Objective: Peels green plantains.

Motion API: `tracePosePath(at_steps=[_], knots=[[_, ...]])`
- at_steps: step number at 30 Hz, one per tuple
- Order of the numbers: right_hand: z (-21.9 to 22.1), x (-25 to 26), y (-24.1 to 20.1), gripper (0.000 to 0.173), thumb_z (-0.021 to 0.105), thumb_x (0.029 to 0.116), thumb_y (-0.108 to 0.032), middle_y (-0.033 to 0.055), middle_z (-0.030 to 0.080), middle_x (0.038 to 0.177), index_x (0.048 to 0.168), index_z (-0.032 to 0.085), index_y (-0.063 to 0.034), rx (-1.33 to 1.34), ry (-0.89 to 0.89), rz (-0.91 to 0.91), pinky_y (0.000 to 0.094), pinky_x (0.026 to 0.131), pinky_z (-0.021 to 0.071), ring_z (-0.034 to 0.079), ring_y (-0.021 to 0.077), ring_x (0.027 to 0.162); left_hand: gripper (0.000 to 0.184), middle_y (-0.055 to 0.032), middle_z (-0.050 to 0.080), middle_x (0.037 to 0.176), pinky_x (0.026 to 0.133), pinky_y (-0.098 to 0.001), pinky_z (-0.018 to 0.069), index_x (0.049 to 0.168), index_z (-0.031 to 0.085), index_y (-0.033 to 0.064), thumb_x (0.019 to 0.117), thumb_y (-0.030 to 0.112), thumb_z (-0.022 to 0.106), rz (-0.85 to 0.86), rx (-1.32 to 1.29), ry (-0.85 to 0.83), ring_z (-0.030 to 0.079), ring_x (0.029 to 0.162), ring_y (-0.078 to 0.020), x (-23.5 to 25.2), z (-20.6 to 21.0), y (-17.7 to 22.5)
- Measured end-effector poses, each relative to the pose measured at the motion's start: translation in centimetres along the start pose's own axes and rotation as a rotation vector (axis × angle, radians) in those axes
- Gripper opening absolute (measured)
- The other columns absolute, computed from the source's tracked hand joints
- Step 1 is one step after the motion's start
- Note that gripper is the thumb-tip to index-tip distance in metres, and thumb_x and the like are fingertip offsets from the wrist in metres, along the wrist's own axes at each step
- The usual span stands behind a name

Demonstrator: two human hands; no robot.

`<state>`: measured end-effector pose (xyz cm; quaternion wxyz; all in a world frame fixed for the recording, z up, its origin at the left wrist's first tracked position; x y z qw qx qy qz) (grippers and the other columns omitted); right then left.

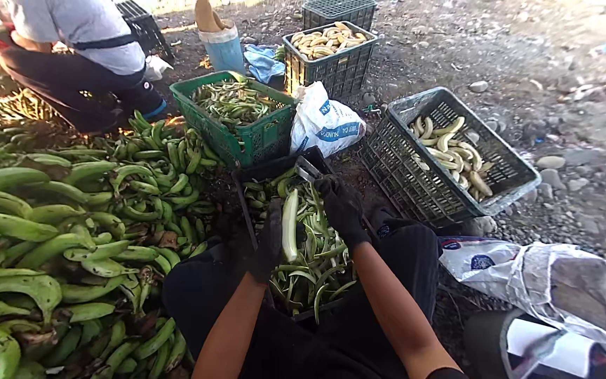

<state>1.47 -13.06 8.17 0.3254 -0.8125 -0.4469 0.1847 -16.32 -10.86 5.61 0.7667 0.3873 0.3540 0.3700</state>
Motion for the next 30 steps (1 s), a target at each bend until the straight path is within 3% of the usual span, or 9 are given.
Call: tracePosePath(at_steps=[5, 8, 11, 15, 18, 21, 24, 26, 30], knots=[[1.8, -6.5, -0.9, 0.06, 0.037, 0.1022, -0.061, 0.0208, 0.065, 0.129, 0.138, 0.064, -0.0222, -0.105, -0.227, -0.104, 0.0649, 0.098, 0.045, 0.057, 0.0426, 0.125, 0.056, -0.0048, 0.07, 0.086, 0.066, -0.0314, 0.0601, 0.128, 0.056, 0.0084, 0.1106, 0.046, 0.017, 0.266, -0.022, 0.169, 0.068, 0.073, -0.0133, 1.0, -3.2, 3.0], [3.0, -9.5, -0.5, 0.059, 0.039, 0.0982, -0.063, 0.0213, 0.066, 0.124, 0.134, 0.068, -0.0261, -0.094, -0.193, -0.177, 0.0646, 0.091, 0.0465, 0.058, 0.0448, 0.12, 0.054, -0.0075, 0.067, 0.091, 0.066, -0.0331, 0.0581, 0.138, 0.049, 0.0075, 0.1117, 0.043, 0.019, 0.298, 0.117, 0.323, 0.065, 0.072, -0.0144, 1.2, -5.0, 3.3], [2.7, -6.0, -0.9, 0.053, 0.045, 0.1016, -0.053, 0.0264, 0.065, 0.126, 0.13, 0.07, -0.0162, -0.105, -0.067, -0.1, 0.0675, 0.092, 0.0444, 0.056, 0.0494, 0.122, 0.05, -0.0055, 0.064, 0.093, 0.069, -0.03, 0.0562, 0.139, 0.049, 0.0055, 0.1128, 0.035, 0.019, 0.21, 0.265, 0.174, 0.063, 0.075, -0.011, 0.7, -2.6, 2.3], [0.9, -0.9, -0.8, 0.057, 0.037, 0.1043, -0.062, 0.0214, 0.067, 0.114, 0.131, 0.064, -0.0189, -0.004, -0.036, -0.057, 0.0694, 0.084, 0.0465, 0.062, 0.0443, 0.109, 0.052, -0.0067, 0.064, 0.071, 0.056, -0.0296, 0.0571, 0.118, 0.052, -0.0007, 0.112, 0.032, 0.012, 0.095, 0.239, 0.033, 0.064, 0.059, -0.0152, 0.0, -0.2, 0.7], [1.1, -1.7, -1.0, 0.064, 0.034, 0.1001, -0.068, 0.0182, 0.068, 0.12, 0.133, 0.065, -0.0227, -0.078, -0.078, -0.093, 0.0675, 0.091, 0.0455, 0.061, 0.0418, 0.116, 0.056, -0.0068, 0.069, 0.087, 0.064, -0.0312, 0.0601, 0.139, 0.047, 0.0046, 0.1115, 0.036, 0.01, 0.235, 0.132, 0.155, 0.068, 0.07, -0.0139, 0.7, -2.6, 2.4], [3.0, -6.3, -0.2, 0.059, 0.038, 0.1011, -0.062, 0.0206, 0.064, 0.131, 0.139, 0.065, -0.0242, -0.136, -0.201, -0.102, 0.0648, 0.098, 0.0445, 0.056, 0.0432, 0.126, 0.052, -0.0096, 0.061, 0.122, 0.088, -0.0349, 0.0537, 0.15, 0.04, 0.0087, 0.112, 0.037, 0.02, 0.375, 0.249, 0.372, 0.061, 0.1, -0.0132, 0.9, -5.4, 3.4], [3.7, -9.5, 0.1, 0.058, 0.042, 0.0972, -0.059, 0.0252, 0.065, 0.126, 0.135, 0.068, -0.0236, -0.148, -0.137, -0.186, 0.0671, 0.091, 0.0451, 0.057, 0.0491, 0.121, 0.049, -0.0123, 0.063, 0.114, 0.082, -0.0354, 0.0546, 0.147, 0.043, 0.0046, 0.1118, 0.035, 0.027, 0.43, 0.242, 0.474, 0.062, 0.093, -0.0156, 0.4, -5.5, 3.4], [3.4, -7.6, -0.2, 0.055, 0.043, 0.1009, -0.054, 0.0252, 0.066, 0.126, 0.132, 0.07, -0.0189, -0.175, -0.11, -0.131, 0.0656, 0.094, 0.0464, 0.058, 0.0476, 0.122, 0.049, -0.0085, 0.066, 0.102, 0.071, -0.0326, 0.0585, 0.15, 0.036, 0.0115, 0.1115, 0.036, 0.02, 0.287, 0.243, 0.275, 0.066, 0.08, -0.0138, 1.3, -4.2, 2.3], [2.8, -0.3, 0.5, 0.058, 0.032, 0.1053, -0.057, 0.0196, 0.07, 0.113, 0.125, 0.068, -0.0167, -0.139, -0.131, -0.029, 0.0658, 0.087, 0.0477, 0.064, 0.042, 0.111, 0.05, -0.0165, 0.063, 0.125, 0.096, -0.0345, 0.0528, 0.15, 0.041, 0.0014, 0.1123, 0.028, 0.022, 0.129, 0.647, -0.083, 0.064, 0.107, -0.0168, 0.6, 0.1, 0.7]])
Point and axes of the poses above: each hand's wrist, its own x-axis towards the middle knuckle, its own z-axis out of the palm, y = z × x, the point moved 8 cm from there along x, towards the middle knuckle
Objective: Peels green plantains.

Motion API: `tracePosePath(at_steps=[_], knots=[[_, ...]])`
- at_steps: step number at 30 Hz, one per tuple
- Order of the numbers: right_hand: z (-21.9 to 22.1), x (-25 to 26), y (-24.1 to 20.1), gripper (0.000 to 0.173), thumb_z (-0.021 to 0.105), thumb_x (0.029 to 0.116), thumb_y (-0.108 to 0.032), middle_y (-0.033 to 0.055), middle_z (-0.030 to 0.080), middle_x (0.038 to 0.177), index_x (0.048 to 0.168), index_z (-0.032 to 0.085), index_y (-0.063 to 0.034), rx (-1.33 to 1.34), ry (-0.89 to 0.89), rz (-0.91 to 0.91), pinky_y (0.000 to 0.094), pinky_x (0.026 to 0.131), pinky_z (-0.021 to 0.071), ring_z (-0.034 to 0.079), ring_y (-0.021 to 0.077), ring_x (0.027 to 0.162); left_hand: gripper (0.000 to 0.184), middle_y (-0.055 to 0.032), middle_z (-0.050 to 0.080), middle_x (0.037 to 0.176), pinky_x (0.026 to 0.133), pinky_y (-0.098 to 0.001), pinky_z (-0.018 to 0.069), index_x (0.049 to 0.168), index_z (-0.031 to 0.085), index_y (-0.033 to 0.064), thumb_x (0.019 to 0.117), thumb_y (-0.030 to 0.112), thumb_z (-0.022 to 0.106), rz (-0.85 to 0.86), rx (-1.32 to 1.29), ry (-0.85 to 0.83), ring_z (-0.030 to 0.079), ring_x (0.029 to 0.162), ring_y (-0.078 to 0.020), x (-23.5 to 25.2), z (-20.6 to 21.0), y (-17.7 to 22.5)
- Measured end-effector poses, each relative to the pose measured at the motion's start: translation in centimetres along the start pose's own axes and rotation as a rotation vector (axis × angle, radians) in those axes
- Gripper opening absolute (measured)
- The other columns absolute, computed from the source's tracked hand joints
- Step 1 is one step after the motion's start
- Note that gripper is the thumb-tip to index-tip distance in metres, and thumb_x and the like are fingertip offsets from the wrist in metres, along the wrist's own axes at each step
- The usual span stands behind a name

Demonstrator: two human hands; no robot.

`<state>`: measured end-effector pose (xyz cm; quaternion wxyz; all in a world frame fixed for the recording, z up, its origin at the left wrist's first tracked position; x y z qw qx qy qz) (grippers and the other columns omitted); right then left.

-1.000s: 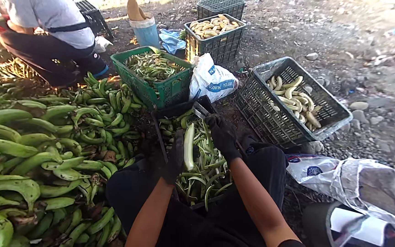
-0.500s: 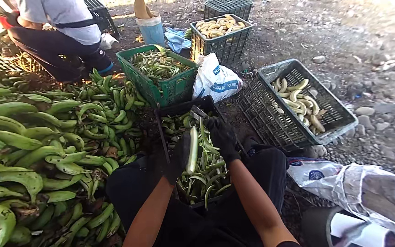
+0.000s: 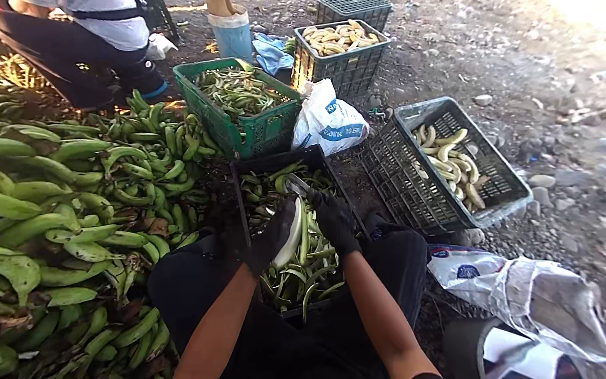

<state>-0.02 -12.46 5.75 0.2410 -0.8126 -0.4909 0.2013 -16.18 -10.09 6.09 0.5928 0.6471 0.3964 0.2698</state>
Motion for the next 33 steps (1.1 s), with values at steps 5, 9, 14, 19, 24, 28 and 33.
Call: tracePosePath(at_steps=[5, 9, 14, 19, 24, 28, 33], knots=[[0.1, -2.9, -0.5, 0.06, 0.034, 0.1035, -0.06, 0.0175, 0.068, 0.123, 0.134, 0.066, -0.02, 0.024, -0.015, 0.001, 0.0621, 0.096, 0.0473, 0.06, 0.039, 0.121, 0.051, -0.0042, 0.064, 0.094, 0.071, -0.0324, 0.0576, 0.14, 0.047, 0.0081, 0.1115, 0.037, 0.017, 0.06, -0.458, 0.466, 0.064, 0.077, -0.0111, 0.7, -3.8, -0.9], [2.3, -8.7, -1.2, 0.061, 0.042, 0.097, -0.058, 0.0265, 0.067, 0.119, 0.132, 0.071, -0.0175, 0.033, 0.207, -0.226, 0.0652, 0.088, 0.0474, 0.06, 0.0492, 0.114, 0.051, -0.0268, 0.047, 0.147, 0.112, -0.0464, 0.0393, 0.152, 0.034, -0.0037, 0.1123, 0.027, 0.025, -0.046, -0.166, 0.896, 0.049, 0.133, -0.0305, -1.2, -7.6, -2.9], [1.4, -3.4, -1.9, 0.055, 0.037, 0.106, -0.054, 0.0208, 0.07, 0.117, 0.128, 0.07, -0.0163, -0.036, -0.01, -0.058, 0.0643, 0.093, 0.0479, 0.064, 0.0422, 0.115, 0.049, -0.0082, 0.063, 0.102, 0.075, -0.0339, 0.0556, 0.138, 0.049, 0.0081, 0.1119, 0.038, 0.019, 0.031, -0.141, 0.257, 0.062, 0.084, -0.0132, 0.0, -3.3, -0.5], [0.3, 0.4, -0.4, 0.065, 0.027, 0.1064, -0.06, 0.0203, 0.069, 0.103, 0.115, 0.067, -0.0095, 0.093, -0.043, -0.032, 0.0661, 0.083, 0.0478, 0.065, 0.041, 0.101, 0.047, -0.0107, 0.066, 0.098, 0.071, -0.0337, 0.0571, 0.145, 0.044, 0.0082, 0.1125, 0.032, 0.019, -0.07, -0.177, 0.082, 0.065, 0.077, -0.0165, 0.1, -1.0, 0.4], [2.1, -7.8, -2.1, 0.055, 0.045, 0.099, -0.052, 0.0262, 0.068, 0.121, 0.132, 0.07, -0.0149, 0.001, 0.228, -0.267, 0.0672, 0.093, 0.0467, 0.06, 0.0498, 0.117, 0.047, -0.0055, 0.064, 0.103, 0.074, -0.0285, 0.0544, 0.132, 0.053, 0.01, 0.1113, 0.043, 0.026, -0.104, -0.658, 0.519, 0.062, 0.085, -0.0108, -1.1, -5.2, -2.5], [1.7, -8.3, -3.0, 0.054, 0.044, 0.0981, -0.052, 0.0247, 0.07, 0.113, 0.125, 0.074, -0.0153, -0.008, 0.275, -0.287, 0.0663, 0.085, 0.0483, 0.064, 0.0496, 0.109, 0.042, -0.0041, 0.061, 0.094, 0.07, -0.028, 0.0531, 0.125, 0.053, 0.0086, 0.1114, 0.039, 0.027, -0.102, -0.684, 0.493, 0.06, 0.079, -0.0105, -0.6, -5.0, -3.2], [0.2, -5.3, -2.5, 0.059, 0.038, 0.1001, -0.061, 0.0211, 0.067, 0.122, 0.137, 0.067, -0.0242, -0.031, 0.11, -0.153, 0.0646, 0.091, 0.0451, 0.059, 0.044, 0.119, 0.053, -0.0097, 0.06, 0.131, 0.092, -0.0385, 0.0517, 0.151, 0.043, 0.0163, 0.1103, 0.046, 0.027, 0.037, -0.322, 0.365, 0.06, 0.109, -0.0153, 0.2, -4.4, -0.6]])
Point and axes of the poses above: each hand's wrist, its own x-axis towards the middle knuckle, its own z-axis out of the palm, y = z × x, the point moved 8 cm from there along x, towards the middle knuckle
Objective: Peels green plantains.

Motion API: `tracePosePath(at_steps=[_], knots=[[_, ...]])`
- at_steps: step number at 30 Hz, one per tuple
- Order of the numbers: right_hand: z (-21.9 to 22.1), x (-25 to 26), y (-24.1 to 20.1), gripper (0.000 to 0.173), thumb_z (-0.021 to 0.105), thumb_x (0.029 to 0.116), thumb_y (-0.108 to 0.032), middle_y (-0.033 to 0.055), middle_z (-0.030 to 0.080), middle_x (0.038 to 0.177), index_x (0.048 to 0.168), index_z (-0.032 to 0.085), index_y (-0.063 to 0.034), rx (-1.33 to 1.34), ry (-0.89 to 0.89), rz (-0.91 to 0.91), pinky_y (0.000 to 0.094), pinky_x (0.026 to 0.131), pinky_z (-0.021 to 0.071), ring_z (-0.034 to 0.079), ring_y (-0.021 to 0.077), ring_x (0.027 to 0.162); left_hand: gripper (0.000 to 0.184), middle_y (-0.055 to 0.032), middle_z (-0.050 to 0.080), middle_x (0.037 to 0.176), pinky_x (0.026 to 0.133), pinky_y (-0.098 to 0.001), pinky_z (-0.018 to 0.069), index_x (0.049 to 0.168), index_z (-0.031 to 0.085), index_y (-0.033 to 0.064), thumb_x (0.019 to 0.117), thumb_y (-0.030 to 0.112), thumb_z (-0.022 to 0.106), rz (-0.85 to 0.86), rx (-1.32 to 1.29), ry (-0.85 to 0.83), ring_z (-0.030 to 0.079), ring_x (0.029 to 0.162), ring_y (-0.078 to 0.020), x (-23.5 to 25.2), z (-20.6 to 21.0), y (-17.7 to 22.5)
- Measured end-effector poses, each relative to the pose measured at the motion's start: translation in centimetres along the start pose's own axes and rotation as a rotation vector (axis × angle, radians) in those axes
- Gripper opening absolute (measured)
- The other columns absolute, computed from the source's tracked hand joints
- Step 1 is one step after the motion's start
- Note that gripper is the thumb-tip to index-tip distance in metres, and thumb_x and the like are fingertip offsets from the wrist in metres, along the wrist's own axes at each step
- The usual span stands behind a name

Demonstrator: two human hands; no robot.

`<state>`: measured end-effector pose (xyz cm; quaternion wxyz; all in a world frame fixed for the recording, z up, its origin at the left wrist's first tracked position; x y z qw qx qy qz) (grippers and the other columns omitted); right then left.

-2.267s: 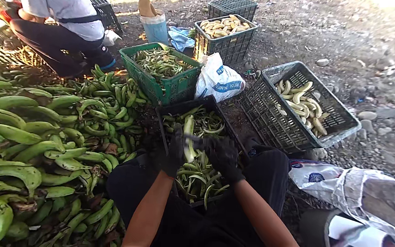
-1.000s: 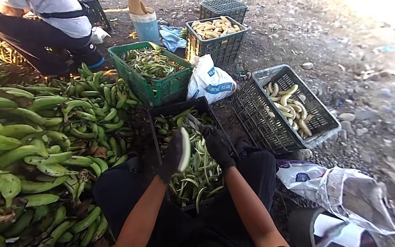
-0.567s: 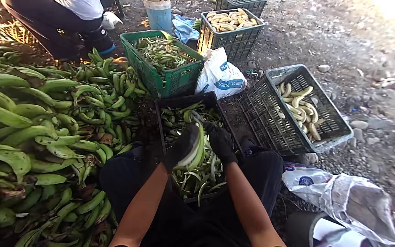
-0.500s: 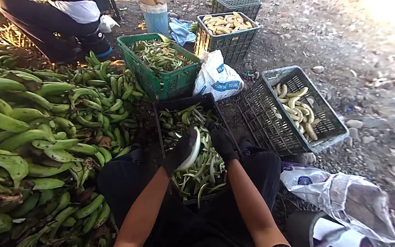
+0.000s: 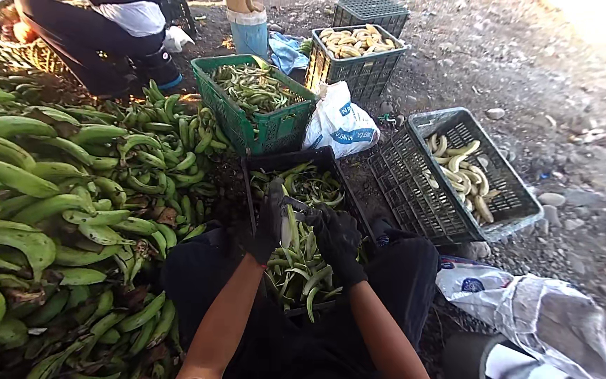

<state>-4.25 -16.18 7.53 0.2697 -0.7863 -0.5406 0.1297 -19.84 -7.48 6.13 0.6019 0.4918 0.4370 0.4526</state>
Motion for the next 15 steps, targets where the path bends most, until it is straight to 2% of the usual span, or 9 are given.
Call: tracePosePath(at_steps=[2, 3, 5, 6, 7, 9, 11, 13, 15], knots=[[-0.5, -0.4, -0.1, 0.066, 0.04, 0.0953, -0.066, 0.0261, 0.066, 0.121, 0.141, 0.064, -0.0249, -0.024, 0.148, -0.108, 0.0669, 0.085, 0.0456, 0.059, 0.0501, 0.116, 0.053, -0.0101, 0.056, 0.139, 0.097, -0.0364, 0.05, 0.154, 0.039, 0.0149, 0.1103, 0.041, 0.022, 0.079, 0.065, -0.011, 0.058, 0.116, -0.0147, -0.1, 0.2, 1.0], [-0.6, -0.3, -0.1, 0.063, 0.04, 0.0962, -0.063, 0.0258, 0.067, 0.118, 0.139, 0.066, -0.0248, -0.017, 0.163, -0.116, 0.0656, 0.084, 0.0467, 0.06, 0.0496, 0.113, 0.054, -0.0119, 0.054, 0.142, 0.098, -0.0372, 0.049, 0.155, 0.038, 0.0135, 0.1103, 0.038, 0.021, 0.104, 0.134, -0.034, 0.057, 0.118, -0.0163, -0.3, 0.5, 1.7], [-0.5, 1.0, 0.4, 0.053, 0.038, 0.103, -0.053, 0.0213, 0.07, 0.115, 0.134, 0.068, -0.0215, 0.012, 0.021, 0.009, 0.063, 0.087, 0.0485, 0.063, 0.0427, 0.112, 0.051, -0.0172, 0.06, 0.128, 0.09, -0.0422, 0.0533, 0.152, 0.04, 0.0084, 0.1106, 0.032, 0.023, 0.124, 0.316, -0.13, 0.062, 0.105, -0.0217, -1.0, 1.8, 2.5], [-0.5, 1.9, 0.7, 0.053, 0.033, 0.107, -0.052, 0.0185, 0.071, 0.111, 0.128, 0.068, -0.018, 0.042, -0.085, 0.075, 0.0625, 0.088, 0.049, 0.065, 0.0388, 0.109, 0.048, -0.0176, 0.064, 0.115, 0.084, -0.0424, 0.0554, 0.149, 0.043, 0.005, 0.111, 0.029, 0.027, 0.111, 0.379, -0.189, 0.065, 0.094, -0.0219, -1.7, 2.8, 2.6], [-0.4, 2.6, 1.1, 0.056, 0.029, 0.1084, -0.052, 0.0182, 0.07, 0.108, 0.124, 0.067, -0.0142, 0.099, -0.137, 0.089, 0.0635, 0.086, 0.048, 0.066, 0.0381, 0.106, 0.047, -0.014, 0.067, 0.105, 0.077, -0.0373, 0.0568, 0.149, 0.044, 0.0038, 0.1117, 0.028, 0.029, 0.067, 0.365, -0.239, 0.065, 0.084, -0.0178, -2.5, 3.6, 2.6], [-0.6, 3.3, 1.7, 0.062, 0.026, 0.105, -0.06, 0.0144, 0.07, 0.105, 0.122, 0.068, -0.0172, 0.147, -0.08, 0.062, 0.0622, 0.083, 0.0481, 0.066, 0.035, 0.102, 0.046, -0.007, 0.066, 0.084, 0.061, -0.0302, 0.0569, 0.147, 0.044, 0.0054, 0.1113, 0.029, 0.026, -0.022, 0.152, -0.256, 0.063, 0.064, -0.0132, -2.6, 3.8, 1.8], [-0.9, 2.1, 1.5, 0.06, 0.034, 0.1029, -0.058, 0.0194, 0.068, 0.123, 0.138, 0.064, -0.0187, 0.118, -0.04, 0.004, 0.0644, 0.095, 0.0461, 0.061, 0.0406, 0.118, 0.049, -0.0052, 0.065, 0.079, 0.056, -0.0295, 0.0563, 0.136, 0.05, 0.0086, 0.1111, 0.037, 0.019, -0.079, -0.122, -0.168, 0.062, 0.061, -0.0135, -1.3, 2.3, 1.2], [-0.6, -0.5, 0.8, 0.06, 0.047, 0.0959, -0.057, 0.0264, 0.066, 0.122, 0.138, 0.066, -0.0187, 0.062, 0.088, -0.231, 0.0696, 0.093, 0.044, 0.059, 0.0504, 0.116, 0.054, -0.0022, 0.063, 0.076, 0.054, -0.0267, 0.0549, 0.126, 0.059, 0.0124, 0.1101, 0.049, 0.022, -0.178, -0.376, -0.049, 0.061, 0.06, -0.011, -0.7, 0.5, 0.7], [-0.3, -2.5, 0.2, 0.069, 0.044, 0.0909, -0.07, 0.025, 0.069, 0.115, 0.13, 0.072, -0.0212, 0.033, 0.249, -0.422, 0.0692, 0.09, 0.0438, 0.062, 0.0501, 0.109, 0.051, -0.0021, 0.062, 0.073, 0.051, -0.0246, 0.0535, 0.12, 0.06, 0.0109, 0.1095, 0.048, 0.027, -0.253, -0.464, 0.006, 0.06, 0.056, -0.0103, -0.3, -0.6, -0.3]])
Point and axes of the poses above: each hand's wrist, its own x-axis towards the middle knuckle, its own z-axis out of the palm, y = z × x, the point moved 8 cm from there along x, towards the middle knuckle
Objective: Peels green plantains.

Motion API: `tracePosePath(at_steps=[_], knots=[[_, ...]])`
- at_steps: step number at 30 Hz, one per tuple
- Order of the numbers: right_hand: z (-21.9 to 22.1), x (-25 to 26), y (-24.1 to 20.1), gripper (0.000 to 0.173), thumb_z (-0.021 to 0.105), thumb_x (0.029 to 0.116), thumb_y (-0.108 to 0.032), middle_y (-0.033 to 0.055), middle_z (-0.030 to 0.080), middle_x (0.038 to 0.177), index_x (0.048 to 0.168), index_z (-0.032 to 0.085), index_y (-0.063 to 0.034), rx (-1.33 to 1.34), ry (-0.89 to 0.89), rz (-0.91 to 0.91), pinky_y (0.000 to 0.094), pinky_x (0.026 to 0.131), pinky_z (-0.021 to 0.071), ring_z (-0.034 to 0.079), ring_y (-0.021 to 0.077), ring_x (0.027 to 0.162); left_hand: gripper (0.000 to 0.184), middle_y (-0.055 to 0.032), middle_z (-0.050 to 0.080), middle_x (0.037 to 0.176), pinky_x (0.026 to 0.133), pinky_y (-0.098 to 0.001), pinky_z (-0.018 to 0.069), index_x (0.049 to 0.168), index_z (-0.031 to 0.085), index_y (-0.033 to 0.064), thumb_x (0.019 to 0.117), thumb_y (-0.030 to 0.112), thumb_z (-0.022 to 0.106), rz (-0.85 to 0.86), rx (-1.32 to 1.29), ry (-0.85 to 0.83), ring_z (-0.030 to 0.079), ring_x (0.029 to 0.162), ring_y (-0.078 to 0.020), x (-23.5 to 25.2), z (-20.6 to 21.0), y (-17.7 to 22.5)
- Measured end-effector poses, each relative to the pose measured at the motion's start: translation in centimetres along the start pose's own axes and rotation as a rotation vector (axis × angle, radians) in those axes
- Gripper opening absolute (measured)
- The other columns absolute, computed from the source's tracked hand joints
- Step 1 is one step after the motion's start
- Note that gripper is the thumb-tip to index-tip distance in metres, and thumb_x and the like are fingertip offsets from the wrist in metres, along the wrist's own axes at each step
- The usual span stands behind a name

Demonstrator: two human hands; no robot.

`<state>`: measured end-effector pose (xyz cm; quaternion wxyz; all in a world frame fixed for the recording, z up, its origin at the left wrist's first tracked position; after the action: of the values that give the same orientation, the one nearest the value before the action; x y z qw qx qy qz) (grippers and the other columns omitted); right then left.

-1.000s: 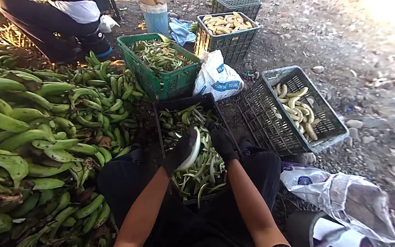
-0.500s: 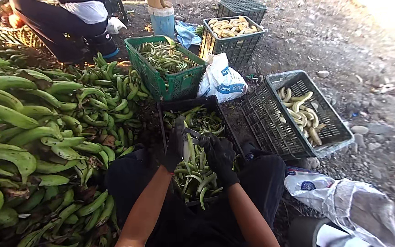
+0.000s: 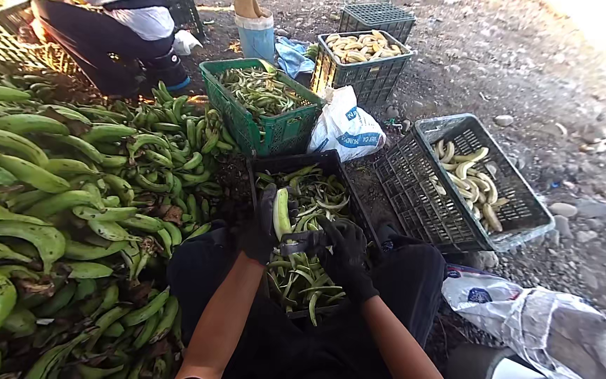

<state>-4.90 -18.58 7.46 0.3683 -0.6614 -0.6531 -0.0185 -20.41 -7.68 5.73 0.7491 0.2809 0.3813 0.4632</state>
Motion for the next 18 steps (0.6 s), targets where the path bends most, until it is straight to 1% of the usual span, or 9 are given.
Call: tracePosePath(at_steps=[1, 3, 5, 6, 9, 11, 13, 16, 18], knots=[[-0.1, -0.2, -0.3, 0.067, 0.043, 0.0918, -0.069, 0.0246, 0.069, 0.113, 0.128, 0.073, -0.0211, -0.009, 0.019, -0.008, 0.0682, 0.088, 0.0449, 0.063, 0.0497, 0.107, 0.049, -0.0023, 0.062, 0.073, 0.051, -0.0242, 0.0535, 0.119, 0.059, 0.0104, 0.1099, 0.046, 0.027, -0.011, 0.017, 0.011, 0.06, 0.056, -0.0102, 0.1, -0.3, -0.3], [0.0, 1.0, 0.0, 0.052, 0.048, 0.0975, -0.053, 0.0247, 0.07, 0.113, 0.13, 0.072, -0.0196, -0.027, -0.123, 0.177, 0.0674, 0.084, 0.0473, 0.063, 0.0499, 0.107, 0.047, -0.0013, 0.062, 0.076, 0.055, -0.0257, 0.0532, 0.123, 0.057, 0.0115, 0.1104, 0.045, 0.025, 0.003, 0.177, -0.017, 0.06, 0.06, -0.0096, -0.4, 0.3, -0.6], [0.9, 2.6, 1.8, 0.056, 0.039, 0.1025, -0.059, 0.0184, 0.07, 0.118, 0.137, 0.066, -0.0245, -0.011, -0.328, 0.41, 0.0631, 0.091, 0.0482, 0.063, 0.0413, 0.114, 0.05, -0.0038, 0.062, 0.075, 0.052, -0.0261, 0.0529, 0.121, 0.058, 0.0109, 0.1109, 0.045, 0.023, 0.022, 0.249, -0.085, 0.059, 0.058, -0.0112, -1.0, 1.9, -1.0], [1.2, 3.1, 2.4, 0.059, 0.036, 0.1014, -0.062, 0.0184, 0.069, 0.119, 0.139, 0.064, -0.0255, 0.011, -0.341, 0.428, 0.0632, 0.09, 0.0474, 0.062, 0.0408, 0.114, 0.051, -0.0039, 0.062, 0.073, 0.049, -0.0248, 0.0535, 0.119, 0.059, 0.0103, 0.1112, 0.044, 0.022, 0.03, 0.203, -0.104, 0.06, 0.056, -0.0111, -1.1, 2.3, -1.1], [0.6, 3.1, 1.2, 0.059, 0.046, 0.0969, -0.06, 0.025, 0.065, 0.124, 0.14, 0.064, -0.0249, 0.073, -0.211, 0.233, 0.0678, 0.09, 0.0448, 0.058, 0.0485, 0.116, 0.058, -0.0054, 0.066, 0.08, 0.059, -0.0296, 0.0561, 0.128, 0.059, 0.0091, 0.1095, 0.05, 0.021, 0.041, 0.039, -0.083, 0.063, 0.064, -0.0133, 0.0, 0.8, 0.0], [0.1, 1.7, -0.3, 0.068, 0.042, 0.0918, -0.073, 0.0236, 0.068, 0.113, 0.132, 0.07, -0.0258, 0.063, -0.015, -0.022, 0.0683, 0.086, 0.0452, 0.062, 0.0484, 0.106, 0.058, -0.0008, 0.06, 0.071, 0.052, -0.0263, 0.0536, 0.12, 0.062, 0.0132, 0.1066, 0.057, 0.027, -0.006, -0.036, 0.001, 0.058, 0.055, -0.0101, 0.2, -0.3, 0.7], [-0.2, 1.0, -0.9, 0.069, 0.04, 0.0905, -0.076, 0.021, 0.07, 0.109, 0.126, 0.073, -0.0276, 0.036, 0.086, -0.125, 0.0661, 0.087, 0.0453, 0.064, 0.045, 0.104, 0.045, 0.0007, 0.059, 0.071, 0.048, -0.0227, 0.0511, 0.115, 0.062, 0.0148, 0.1074, 0.049, 0.033, -0.005, -0.049, 0.051, 0.056, 0.052, -0.0083, 0.1, -0.7, 1.1], [-0.1, 1.5, -0.9, 0.062, 0.044, 0.0935, -0.069, 0.022, 0.069, 0.108, 0.128, 0.073, -0.026, 0.038, -0.039, 0.006, 0.0657, 0.08, 0.047, 0.064, 0.0468, 0.101, 0.041, 0.0008, 0.061, 0.078, 0.054, -0.0252, 0.0531, 0.13, 0.056, 0.0191, 0.108, 0.047, 0.034, 0.097, 0.191, 0.039, 0.058, 0.057, -0.0081, -0.4, -0.4, 1.4], [0.9, 2.5, -0.1, 0.058, 0.042, 0.0981, -0.061, 0.0223, 0.07, 0.112, 0.132, 0.07, -0.0239, 0.08, -0.232, 0.211, 0.0655, 0.082, 0.0479, 0.063, 0.0461, 0.107, 0.047, -0.001, 0.065, 0.088, 0.062, -0.0279, 0.0546, 0.138, 0.054, 0.0186, 0.1091, 0.048, 0.031, 0.193, 0.37, -0.023, 0.061, 0.067, -0.0085, -0.8, 0.6, 1.4]])
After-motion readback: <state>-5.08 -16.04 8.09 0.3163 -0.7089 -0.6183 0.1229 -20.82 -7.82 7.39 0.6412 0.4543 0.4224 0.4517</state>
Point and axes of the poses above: each hand's wrist, its own x-axis towards the middle knuckle, its own z-axis out of the palm, y = z × x, the point moved 8 cm from there along x, towards the middle knuckle
